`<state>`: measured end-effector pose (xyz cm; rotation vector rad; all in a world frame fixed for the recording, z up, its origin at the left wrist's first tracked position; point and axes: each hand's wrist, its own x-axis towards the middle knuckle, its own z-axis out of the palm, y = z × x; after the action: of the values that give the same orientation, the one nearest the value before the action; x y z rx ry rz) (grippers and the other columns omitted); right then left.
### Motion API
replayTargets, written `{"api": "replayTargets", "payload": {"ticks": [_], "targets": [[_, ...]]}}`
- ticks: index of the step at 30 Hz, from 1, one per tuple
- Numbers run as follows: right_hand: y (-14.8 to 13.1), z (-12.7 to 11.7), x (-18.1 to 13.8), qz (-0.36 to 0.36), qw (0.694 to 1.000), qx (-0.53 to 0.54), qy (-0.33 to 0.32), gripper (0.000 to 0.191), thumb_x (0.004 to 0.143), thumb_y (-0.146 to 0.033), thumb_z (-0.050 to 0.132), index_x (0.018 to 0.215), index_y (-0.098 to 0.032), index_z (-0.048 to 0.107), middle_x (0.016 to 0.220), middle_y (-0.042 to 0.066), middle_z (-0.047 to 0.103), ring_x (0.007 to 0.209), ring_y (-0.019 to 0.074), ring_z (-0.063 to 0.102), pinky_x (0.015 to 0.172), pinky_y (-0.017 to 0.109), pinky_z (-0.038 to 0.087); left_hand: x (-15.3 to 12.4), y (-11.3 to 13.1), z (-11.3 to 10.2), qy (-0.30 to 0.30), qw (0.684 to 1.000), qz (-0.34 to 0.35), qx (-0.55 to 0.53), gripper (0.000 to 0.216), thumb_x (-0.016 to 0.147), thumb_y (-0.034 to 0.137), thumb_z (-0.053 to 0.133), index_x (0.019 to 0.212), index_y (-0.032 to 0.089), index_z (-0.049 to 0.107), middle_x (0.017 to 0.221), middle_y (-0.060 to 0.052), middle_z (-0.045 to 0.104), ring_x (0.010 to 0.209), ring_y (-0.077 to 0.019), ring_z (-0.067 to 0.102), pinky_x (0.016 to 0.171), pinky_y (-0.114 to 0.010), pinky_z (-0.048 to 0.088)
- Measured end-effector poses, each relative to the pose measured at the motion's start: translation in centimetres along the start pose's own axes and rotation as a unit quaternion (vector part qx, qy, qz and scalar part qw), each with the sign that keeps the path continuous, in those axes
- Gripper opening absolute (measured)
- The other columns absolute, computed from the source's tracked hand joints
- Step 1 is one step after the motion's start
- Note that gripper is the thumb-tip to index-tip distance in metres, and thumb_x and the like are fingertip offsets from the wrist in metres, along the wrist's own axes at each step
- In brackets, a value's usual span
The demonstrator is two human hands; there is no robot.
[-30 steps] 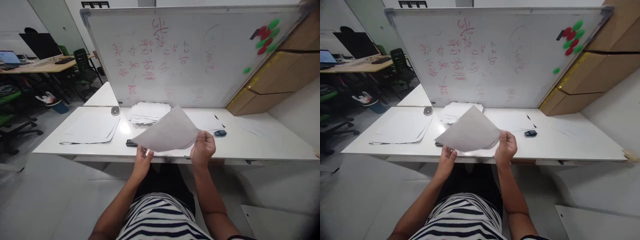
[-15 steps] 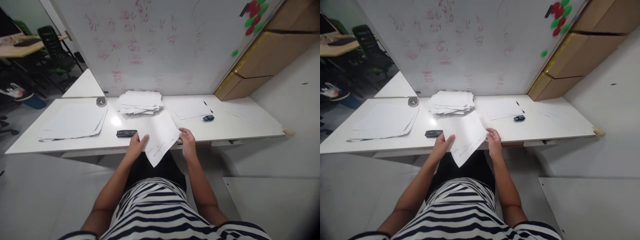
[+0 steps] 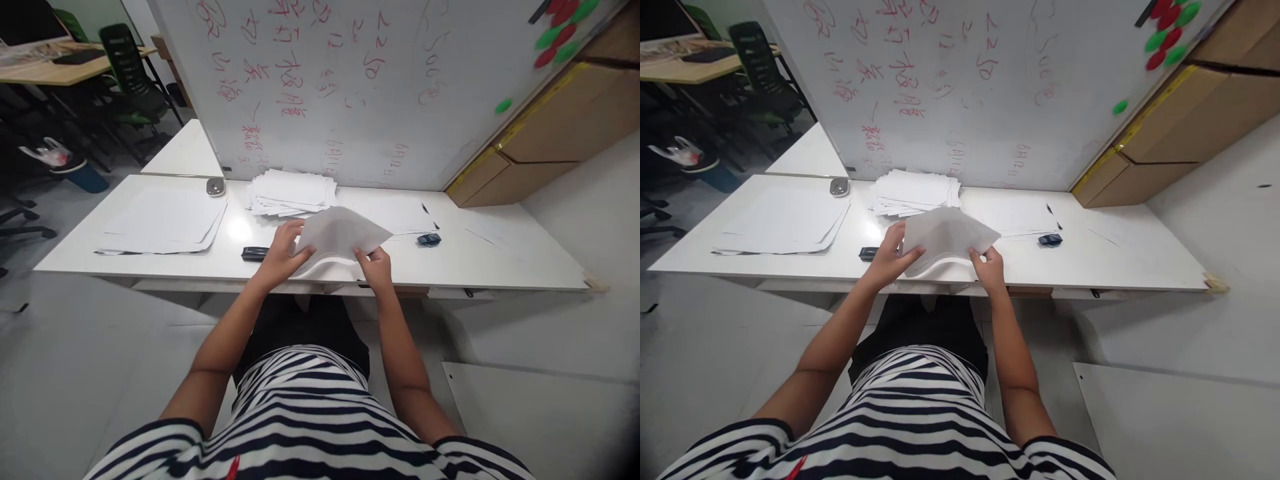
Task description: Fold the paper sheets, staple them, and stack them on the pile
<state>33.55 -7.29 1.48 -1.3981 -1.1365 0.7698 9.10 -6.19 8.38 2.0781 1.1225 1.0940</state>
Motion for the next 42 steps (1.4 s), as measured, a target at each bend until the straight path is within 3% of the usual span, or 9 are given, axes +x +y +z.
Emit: {"api": "replayTargets", "payload": {"ticks": [4,6,11,13,21,28,35,38,42], "targets": [[2.3,-0.5,-1.3,0.052,0.998,-0.01,0.022,0.038,0.068,-0.05,0.07,0.086,-0.017,0.065,0.076,0.004,0.069,0.078,0.0221,0.062,0.077,0.038,0.05,-1.3,-1.7,1.3,0.013,0.992,-0.086,-0.087,0.074,0.081,0.042,0.065,0.141,0.029,0.024,0.14,-0.012,0.043,0.125,-0.0236,0.048,0.098,-0.039,0.044],[2.8,-1.1,-1.6,0.059,0.997,-0.017,0.035,0.036,0.066,-0.05,0.072,0.079,-0.018,0.062,0.069,0.003,0.066,0.074,0.0212,0.061,0.074,0.038,0.051,-2.0,-2.4,2.0,0.037,0.983,-0.123,-0.131,0.08,0.079,0.043,0.066,0.143,0.029,0.019,0.138,-0.013,0.046,0.116,-0.0219,0.055,0.092,-0.037,0.047],[2.6,-1.9,-1.3,0.034,0.997,0.064,-0.015,0.044,0.065,-0.044,0.075,0.098,-0.019,0.061,0.093,0.006,0.07,0.089,0.0211,0.064,0.084,0.038,0.051,-2.8,-2.9,3.3,0.033,0.97,-0.203,-0.132,0.047,0.078,0.047,0.064,0.118,0.023,0.056,0.114,-0.007,0.064,0.102,-0.0215,0.061,0.088,-0.035,0.048],[2.3,-1.9,-1.1,0.021,0.996,0.084,-0.02,0.046,0.065,-0.042,0.076,0.101,-0.019,0.06,0.098,0.007,0.07,0.093,0.0212,0.064,0.086,0.039,0.05,-2.8,-2.9,3.5,0.041,0.968,-0.213,-0.126,0.041,0.077,0.047,0.065,0.11,0.023,0.061,0.113,-0.005,0.065,0.101,-0.0213,0.061,0.086,-0.033,0.048],[1.4,0.4,-1.5,-0.005,0.991,0.131,0.005,0.046,0.069,-0.042,0.073,0.109,-0.021,0.06,0.111,0.008,0.068,0.106,0.0215,0.061,0.095,0.039,0.046,-2.2,-4.5,4.5,0.029,0.957,-0.226,-0.177,0.045,0.072,0.047,0.067,0.106,0.017,0.062,0.1,-0.006,0.068,0.088,-0.0204,0.063,0.079,-0.033,0.05],[1.2,-0.1,0.0,0.016,0.99,0.141,-0.001,0.039,0.069,-0.041,0.075,0.1,-0.019,0.065,0.098,0.006,0.072,0.096,0.0214,0.065,0.092,0.041,0.047,-1.7,-4.7,4.0,0.064,0.943,-0.276,-0.174,0.043,0.072,0.049,0.068,0.099,0.015,0.069,0.102,-0.01,0.071,0.098,-0.0277,0.064,0.085,-0.039,0.05],[0.9,0.0,0.2,0.009,0.985,0.162,-0.06,0.042,0.068,-0.039,0.076,0.104,-0.02,0.063,0.105,0.006,0.071,0.099,0.0206,0.063,0.093,0.039,0.046,-1.4,-5.0,3.6,0.001,0.953,-0.254,-0.163,0.043,0.073,0.039,0.065,0.108,0.014,0.065,0.106,-0.011,0.07,0.101,-0.0284,0.064,0.088,-0.041,0.05],[1.0,0.4,0.2,0.006,0.986,0.164,-0.037,0.042,0.069,-0.041,0.075,0.103,-0.02,0.063,0.104,0.006,0.071,0.099,0.0204,0.063,0.092,0.039,0.047,-1.7,-4.8,3.7,-0.028,0.949,-0.258,-0.18,0.051,0.072,0.042,0.068,0.115,0.016,0.062,0.111,-0.011,0.068,0.104,-0.0276,0.063,0.089,-0.04,0.051],[1.6,0.5,0.0,0.02,0.99,0.142,-0.015,0.039,0.07,-0.044,0.072,0.099,-0.018,0.064,0.1,0.006,0.071,0.095,0.0208,0.063,0.089,0.038,0.047,-2.1,-4.7,4.1,-0.018,0.944,-0.25,-0.215,0.05,0.076,0.051,0.064,0.113,0.016,0.064,0.113,-0.01,0.068,0.106,-0.0268,0.062,0.091,-0.038,0.05]]}}
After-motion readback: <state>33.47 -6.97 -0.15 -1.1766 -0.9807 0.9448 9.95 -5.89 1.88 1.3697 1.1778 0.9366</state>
